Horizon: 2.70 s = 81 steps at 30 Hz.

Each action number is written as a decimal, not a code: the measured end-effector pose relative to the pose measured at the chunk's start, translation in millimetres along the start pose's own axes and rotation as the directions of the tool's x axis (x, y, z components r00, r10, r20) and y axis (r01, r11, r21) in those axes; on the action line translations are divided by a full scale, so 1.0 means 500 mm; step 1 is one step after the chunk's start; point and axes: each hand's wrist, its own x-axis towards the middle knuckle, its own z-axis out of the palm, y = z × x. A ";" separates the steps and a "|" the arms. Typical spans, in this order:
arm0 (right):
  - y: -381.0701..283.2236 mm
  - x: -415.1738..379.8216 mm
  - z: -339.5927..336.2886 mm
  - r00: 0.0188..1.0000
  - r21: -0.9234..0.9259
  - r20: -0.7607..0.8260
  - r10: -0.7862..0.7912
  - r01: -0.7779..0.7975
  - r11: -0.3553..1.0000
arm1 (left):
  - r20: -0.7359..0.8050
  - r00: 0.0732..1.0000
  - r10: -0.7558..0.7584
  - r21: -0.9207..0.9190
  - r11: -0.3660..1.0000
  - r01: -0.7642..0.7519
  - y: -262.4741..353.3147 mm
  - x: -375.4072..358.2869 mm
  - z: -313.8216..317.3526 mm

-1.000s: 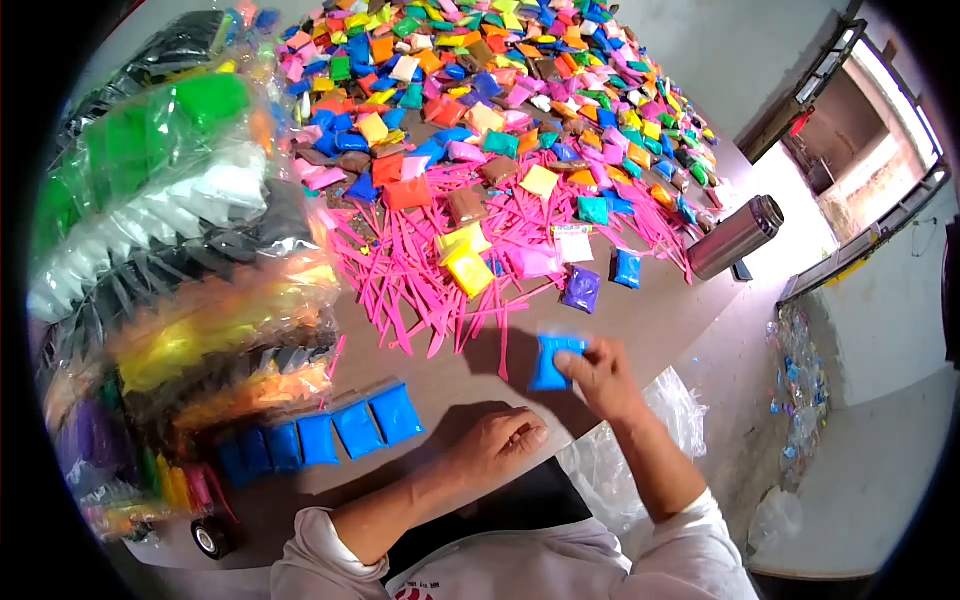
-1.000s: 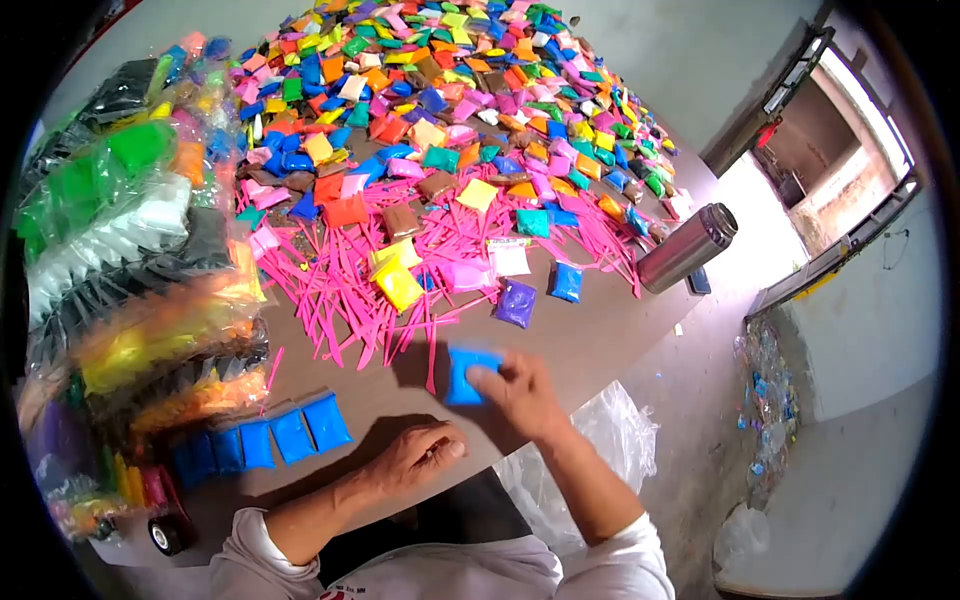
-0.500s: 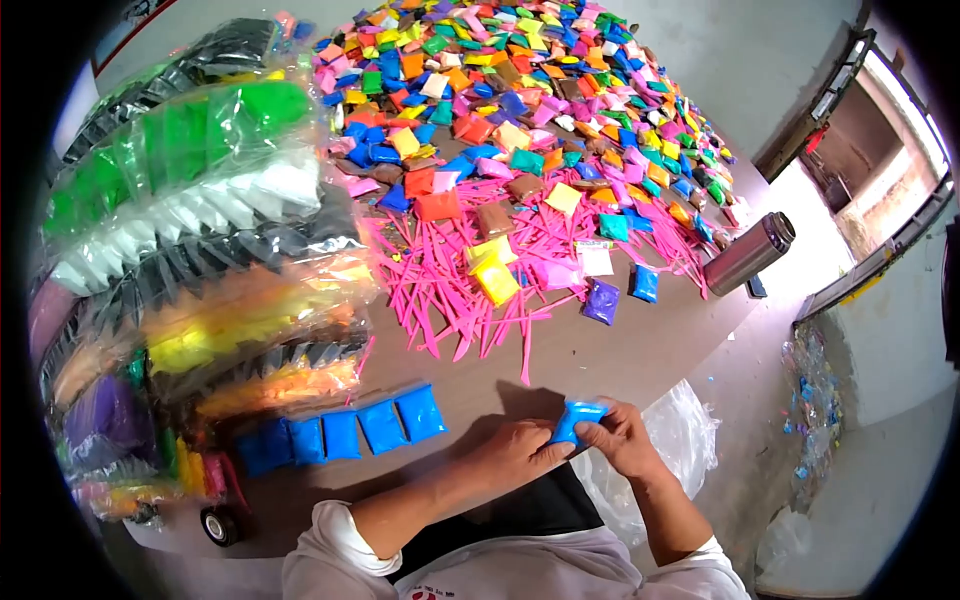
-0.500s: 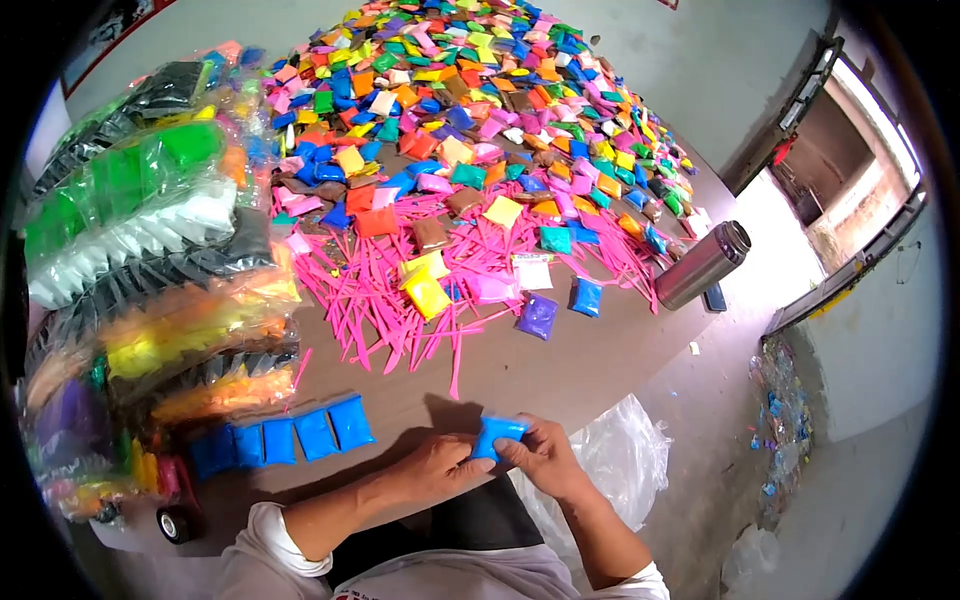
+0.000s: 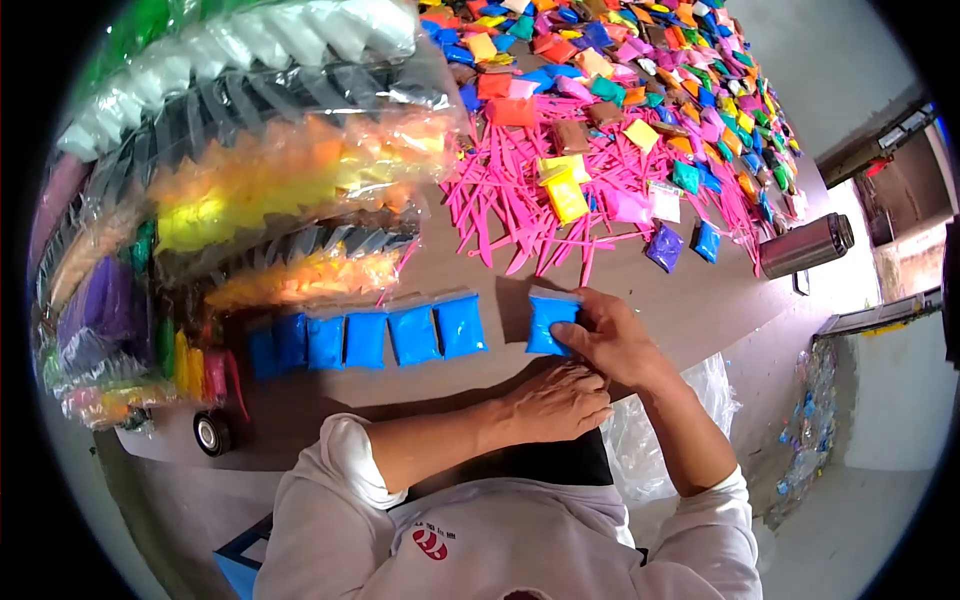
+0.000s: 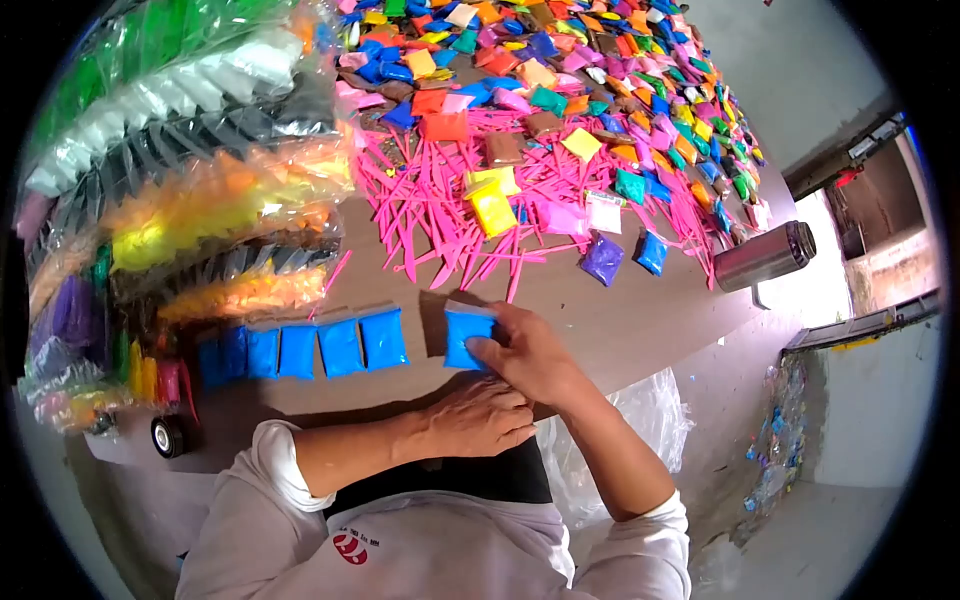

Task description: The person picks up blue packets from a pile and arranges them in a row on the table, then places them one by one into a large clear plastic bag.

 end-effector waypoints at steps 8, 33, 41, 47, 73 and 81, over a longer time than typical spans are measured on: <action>0.001 0.075 0.062 0.992 -0.073 0.126 -0.002 0.012 0.997 | 0.154 0.984 -0.086 0.047 0.996 0.080 0.012 0.003 -0.030; 0.039 0.062 0.078 0.881 -0.055 -0.364 -0.301 0.303 0.952 | 0.031 0.996 -0.081 -0.065 0.994 0.083 -0.014 0.002 0.011; 0.051 0.062 0.076 0.845 -0.159 -0.388 -0.369 0.333 0.929 | 0.011 0.999 -0.047 -0.102 0.994 0.048 -0.013 0.003 0.009; 0.065 0.071 0.073 0.840 -0.149 -0.394 -0.373 0.342 0.928 | -0.023 0.998 -0.059 -0.088 0.994 0.057 -0.008 0.004 0.002; 0.070 0.070 0.067 0.824 -0.195 -0.420 -0.381 0.328 0.924 | 0.011 0.996 -0.094 -0.047 0.994 0.094 -0.007 0.003 0.001; 0.072 0.073 0.069 0.790 -0.242 -0.440 -0.427 0.353 0.904 | 0.004 0.998 -0.067 -0.054 0.996 0.067 -0.013 0.004 0.007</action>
